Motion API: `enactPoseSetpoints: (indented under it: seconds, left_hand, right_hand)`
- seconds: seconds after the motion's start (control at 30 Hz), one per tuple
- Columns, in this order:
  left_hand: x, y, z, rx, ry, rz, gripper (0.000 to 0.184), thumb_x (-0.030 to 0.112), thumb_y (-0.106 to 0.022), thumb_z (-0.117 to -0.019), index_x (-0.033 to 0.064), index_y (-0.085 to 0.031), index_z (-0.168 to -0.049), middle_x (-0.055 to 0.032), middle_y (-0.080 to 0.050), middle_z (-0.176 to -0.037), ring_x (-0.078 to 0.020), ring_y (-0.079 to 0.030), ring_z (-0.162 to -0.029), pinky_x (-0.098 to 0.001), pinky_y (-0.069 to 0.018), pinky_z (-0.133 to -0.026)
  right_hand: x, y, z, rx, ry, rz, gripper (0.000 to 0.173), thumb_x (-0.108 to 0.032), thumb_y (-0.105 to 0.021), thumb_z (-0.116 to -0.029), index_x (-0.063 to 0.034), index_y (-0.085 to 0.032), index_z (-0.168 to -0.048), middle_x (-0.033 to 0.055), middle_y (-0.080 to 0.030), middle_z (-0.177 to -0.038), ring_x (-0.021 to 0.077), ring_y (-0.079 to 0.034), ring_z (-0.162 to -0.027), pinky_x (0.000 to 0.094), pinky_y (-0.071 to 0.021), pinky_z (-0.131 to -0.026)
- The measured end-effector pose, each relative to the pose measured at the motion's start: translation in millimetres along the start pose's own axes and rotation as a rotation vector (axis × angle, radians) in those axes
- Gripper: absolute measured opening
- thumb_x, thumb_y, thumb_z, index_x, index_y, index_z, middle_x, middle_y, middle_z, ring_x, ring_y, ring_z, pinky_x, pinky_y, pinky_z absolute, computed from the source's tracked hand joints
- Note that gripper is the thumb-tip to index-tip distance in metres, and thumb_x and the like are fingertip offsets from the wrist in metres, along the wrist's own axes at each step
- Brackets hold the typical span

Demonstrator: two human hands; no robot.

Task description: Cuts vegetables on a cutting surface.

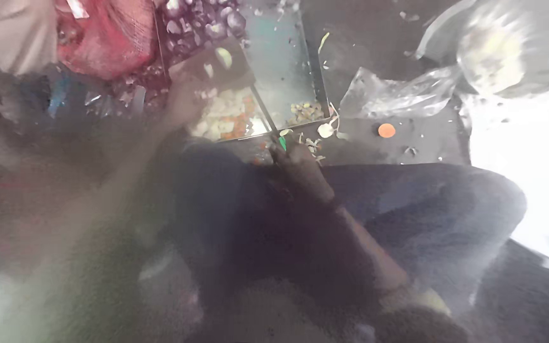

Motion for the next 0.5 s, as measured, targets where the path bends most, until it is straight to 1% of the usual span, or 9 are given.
enactPoseSetpoints:
  seconds: [0.1, 0.17, 0.23, 0.27, 0.33, 0.37, 0.43, 0.47, 0.5]
  left_hand:
    - [5, 1, 9, -0.134, -0.097, 0.061, 0.021, 0.013, -0.074, -0.092, 0.0052, -0.076, -0.112, -0.0219, -0.065, -0.126, -0.039, -0.058, -0.124, -0.0583, -0.0453, -0.107]
    - [12, 6, 12, -0.261, -0.163, 0.11, 0.018, 0.013, -0.073, -0.093, 0.0042, -0.077, -0.108, -0.0166, -0.07, -0.121, -0.0313, -0.064, -0.118, -0.052, -0.0495, -0.106]
    - [19, 11, 12, -0.281, -0.17, 0.122, 0.016, 0.013, -0.071, -0.0951, 0.0033, -0.076, -0.107, -0.0147, -0.071, -0.12, -0.0259, -0.069, -0.11, -0.0476, -0.0552, -0.1]
    - [21, 13, 9, -0.235, -0.178, 0.092, 0.016, 0.011, -0.07, -0.0957, 0.0026, -0.076, -0.108, -0.0159, -0.071, -0.118, -0.0273, -0.069, -0.107, -0.0493, -0.0553, -0.098]
    - [21, 12, -3, -0.111, -0.248, -0.034, 0.018, 0.015, -0.067, -0.0979, 0.0024, -0.075, -0.108, -0.0179, -0.072, -0.111, -0.0319, -0.07, -0.104, -0.0538, -0.0539, -0.098]
    - [24, 11, -10, -0.099, -0.247, -0.133, 0.021, 0.018, -0.064, -0.1002, 0.0037, -0.075, -0.11, -0.0187, -0.072, -0.109, -0.0355, -0.069, -0.106, -0.0579, -0.0519, -0.098]
    - [35, 5, -24, -0.159, -0.167, -0.373, 0.027, 0.028, -0.059, -0.1031, 0.0096, -0.076, -0.115, -0.0191, -0.074, -0.11, -0.0415, -0.068, -0.111, -0.0659, -0.0494, -0.099]
    - [42, -1, -30, -0.197, -0.116, -0.464, 0.029, 0.032, -0.06, -0.1023, 0.0102, -0.075, -0.115, -0.021, -0.073, -0.108, -0.045, -0.067, -0.11, -0.069, -0.0482, -0.098]
    - [48, -6, -32, -0.221, -0.094, -0.522, 0.031, 0.033, -0.061, -0.1007, 0.0067, -0.074, -0.11, -0.0244, -0.072, -0.104, -0.049, -0.067, -0.105, -0.0712, -0.0484, -0.092]
  right_hand:
    - [7, 2, -3, 0.018, 0.032, -0.022, 0.043, -0.045, -0.049, -0.1077, -0.007, -0.061, -0.125, 0.0177, -0.069, -0.088, 0.0361, -0.069, -0.08, 0.0603, -0.0568, -0.07]
    - [7, 4, -3, 0.035, 0.025, -0.023, 0.041, -0.042, -0.049, -0.1076, -0.006, -0.062, -0.121, 0.0183, -0.068, -0.088, 0.0371, -0.069, -0.08, 0.061, -0.0562, -0.07]
    - [6, 4, -1, 0.058, 0.024, -0.019, 0.042, -0.041, -0.048, -0.1078, -0.0039, -0.064, -0.119, 0.0197, -0.068, -0.089, 0.0379, -0.069, -0.08, 0.0607, -0.0564, -0.07]
    - [6, 5, -2, 0.06, 0.024, -0.016, 0.042, -0.04, -0.049, -0.1074, -0.0035, -0.063, -0.121, 0.0203, -0.069, -0.092, 0.038, -0.069, -0.083, 0.0606, -0.057, -0.072]
    - [2, 7, -2, 0.054, 0.009, -0.007, 0.042, -0.04, -0.05, -0.1073, -0.0029, -0.063, -0.122, 0.0211, -0.069, -0.095, 0.0387, -0.07, -0.086, 0.0612, -0.0573, -0.075]
    - [0, 9, -1, 0.057, 0.002, -0.007, 0.041, -0.04, -0.051, -0.1072, -0.0027, -0.063, -0.12, 0.0209, -0.069, -0.093, 0.0385, -0.07, -0.085, 0.0608, -0.0572, -0.074]
    - [-2, 11, -2, 0.051, -0.017, -0.012, 0.04, -0.039, -0.053, -0.1063, -0.0029, -0.064, -0.118, 0.0203, -0.069, -0.09, 0.0383, -0.07, -0.083, 0.0602, -0.0571, -0.072]
    - [-3, 12, -2, 0.035, -0.033, -0.013, 0.04, -0.039, -0.053, -0.1064, -0.0032, -0.063, -0.121, 0.0204, -0.069, -0.091, 0.0387, -0.07, -0.084, 0.0605, -0.057, -0.073]
    - [-5, 12, -3, 0.02, -0.051, -0.015, 0.042, -0.041, -0.052, -0.1069, -0.0034, -0.063, -0.122, 0.0208, -0.069, -0.093, 0.0393, -0.07, -0.086, 0.0612, -0.0567, -0.075]
Point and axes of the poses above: each hand's wrist, its own z-axis away from the middle knuckle, its own y-axis out of the back of the hand, x = y × z, the point moved 1 cm from there along -z, towards the middle knuckle
